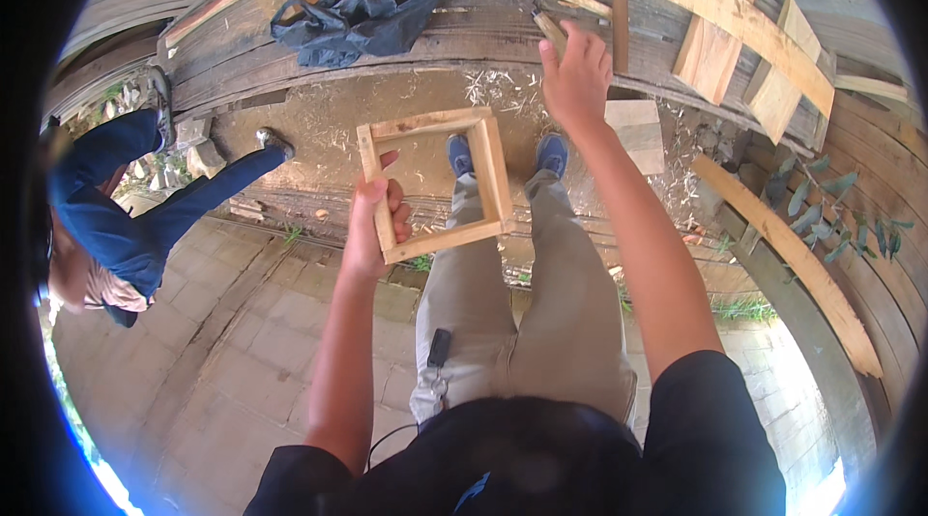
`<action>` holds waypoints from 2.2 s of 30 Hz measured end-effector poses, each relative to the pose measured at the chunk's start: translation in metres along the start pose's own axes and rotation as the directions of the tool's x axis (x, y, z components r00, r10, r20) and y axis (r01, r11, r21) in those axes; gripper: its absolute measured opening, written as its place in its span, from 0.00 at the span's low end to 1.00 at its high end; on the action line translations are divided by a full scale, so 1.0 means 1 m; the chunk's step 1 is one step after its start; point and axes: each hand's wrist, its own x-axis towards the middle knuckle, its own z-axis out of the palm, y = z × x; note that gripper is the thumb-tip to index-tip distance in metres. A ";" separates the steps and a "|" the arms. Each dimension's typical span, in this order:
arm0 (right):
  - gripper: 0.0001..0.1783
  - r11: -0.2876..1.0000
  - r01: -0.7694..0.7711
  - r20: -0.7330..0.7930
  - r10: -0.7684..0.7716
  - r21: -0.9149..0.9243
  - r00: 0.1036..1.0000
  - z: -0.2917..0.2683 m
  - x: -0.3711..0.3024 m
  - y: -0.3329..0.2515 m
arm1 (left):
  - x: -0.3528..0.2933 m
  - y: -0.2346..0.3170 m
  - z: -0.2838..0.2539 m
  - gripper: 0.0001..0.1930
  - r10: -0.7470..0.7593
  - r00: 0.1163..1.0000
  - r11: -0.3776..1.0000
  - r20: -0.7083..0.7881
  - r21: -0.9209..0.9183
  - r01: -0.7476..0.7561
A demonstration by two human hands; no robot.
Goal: The person picks up and arranges various wooden planks and a small wooden frame on a wooden platform. They retrieve a chisel from a bag and use it to adjust the joints of the wooden frame. The person continues to handle and inspect the wooden pieces.
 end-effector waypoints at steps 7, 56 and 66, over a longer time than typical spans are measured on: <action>0.34 0.589 -0.551 0.711 -0.058 0.591 0.700 -0.138 -0.086 -0.065 | -0.042 -0.001 0.037 0.32 -0.124 0.992 0.982 0.004 -0.144 0.123; 0.33 -0.307 -0.680 0.623 -0.274 0.666 0.733 -0.337 -0.162 -0.088 | -0.154 0.065 0.147 0.21 0.515 0.739 0.758 0.435 0.171 -0.629; 0.30 -0.164 -0.774 0.705 -0.332 0.611 0.627 -0.371 -0.192 -0.133 | -0.192 0.072 0.193 0.14 0.537 0.737 0.789 0.410 0.066 -0.611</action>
